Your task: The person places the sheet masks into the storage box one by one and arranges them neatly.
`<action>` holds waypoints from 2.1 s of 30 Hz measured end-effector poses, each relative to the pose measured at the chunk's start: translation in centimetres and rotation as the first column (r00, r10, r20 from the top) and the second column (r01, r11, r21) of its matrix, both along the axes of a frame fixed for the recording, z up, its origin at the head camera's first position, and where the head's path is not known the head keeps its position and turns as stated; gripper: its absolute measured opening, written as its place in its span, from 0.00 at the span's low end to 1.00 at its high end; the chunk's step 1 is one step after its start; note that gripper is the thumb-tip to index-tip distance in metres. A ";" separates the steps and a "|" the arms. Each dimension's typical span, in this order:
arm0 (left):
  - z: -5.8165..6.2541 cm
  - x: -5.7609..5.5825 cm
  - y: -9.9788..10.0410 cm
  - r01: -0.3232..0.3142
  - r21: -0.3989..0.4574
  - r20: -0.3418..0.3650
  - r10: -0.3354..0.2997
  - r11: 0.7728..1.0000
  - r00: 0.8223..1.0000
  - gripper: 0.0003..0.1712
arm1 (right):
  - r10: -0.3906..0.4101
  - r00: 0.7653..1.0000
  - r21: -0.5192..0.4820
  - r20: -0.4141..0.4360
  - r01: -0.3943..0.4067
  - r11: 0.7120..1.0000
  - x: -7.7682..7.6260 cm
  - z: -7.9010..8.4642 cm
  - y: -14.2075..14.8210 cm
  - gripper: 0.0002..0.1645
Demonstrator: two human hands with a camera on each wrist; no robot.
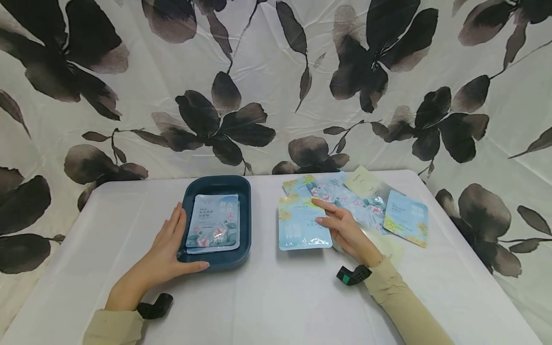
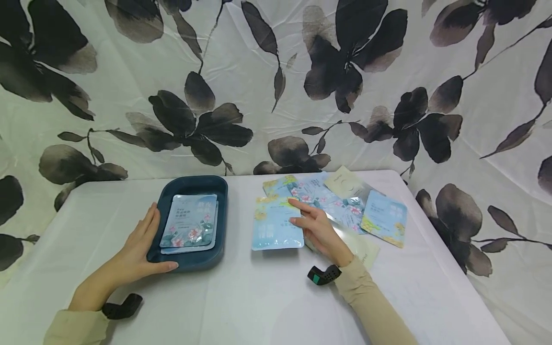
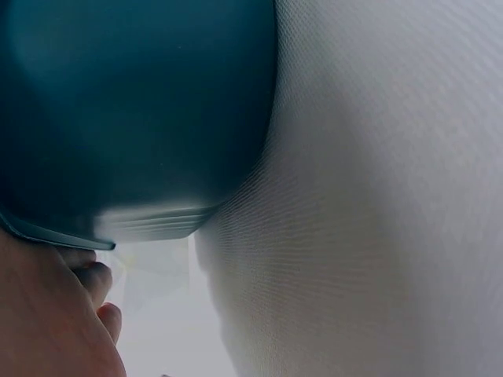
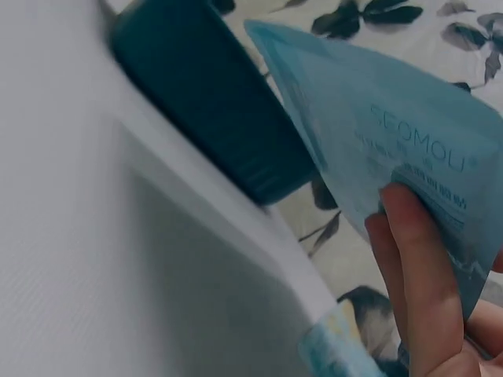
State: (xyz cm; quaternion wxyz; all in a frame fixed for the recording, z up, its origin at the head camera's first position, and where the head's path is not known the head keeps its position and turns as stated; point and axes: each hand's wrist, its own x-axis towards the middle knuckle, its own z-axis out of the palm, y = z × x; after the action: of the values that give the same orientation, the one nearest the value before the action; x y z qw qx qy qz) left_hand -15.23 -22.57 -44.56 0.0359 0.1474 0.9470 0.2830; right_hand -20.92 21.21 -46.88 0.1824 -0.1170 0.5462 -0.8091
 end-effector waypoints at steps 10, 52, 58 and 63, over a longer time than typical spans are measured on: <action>0.1 0.0 -0.2 0.008 0.012 -0.003 -0.008 1.000 1.000 0.79 | -0.037 0.999 -0.053 0.014 0.038 0.998 -2.0 2.7 -3.3 0.37; 0.2 -0.1 -0.3 0.013 -0.006 0.011 -0.013 1.000 1.000 0.80 | 0.075 0.996 0.377 -0.054 -0.049 0.925 -4.8 5.2 -18.2 0.39; 0.2 0.0 -0.3 0.016 -0.008 0.001 -0.016 1.000 1.000 0.79 | 0.132 0.991 0.466 -0.030 -0.103 0.879 -4.8 5.6 -20.0 0.41; 0.1 0.0 -0.3 0.022 -0.013 -0.009 -0.022 1.000 1.000 0.79 | 0.158 0.987 0.552 -0.011 -0.126 0.824 -4.7 6.2 -21.1 0.41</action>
State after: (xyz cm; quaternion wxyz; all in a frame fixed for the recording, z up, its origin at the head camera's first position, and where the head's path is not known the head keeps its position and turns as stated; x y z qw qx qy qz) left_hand -15.23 -22.91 -44.45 0.0358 0.1588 0.9473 0.2759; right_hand -25.57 0.16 -40.69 0.2525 -0.1228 0.7501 -0.5988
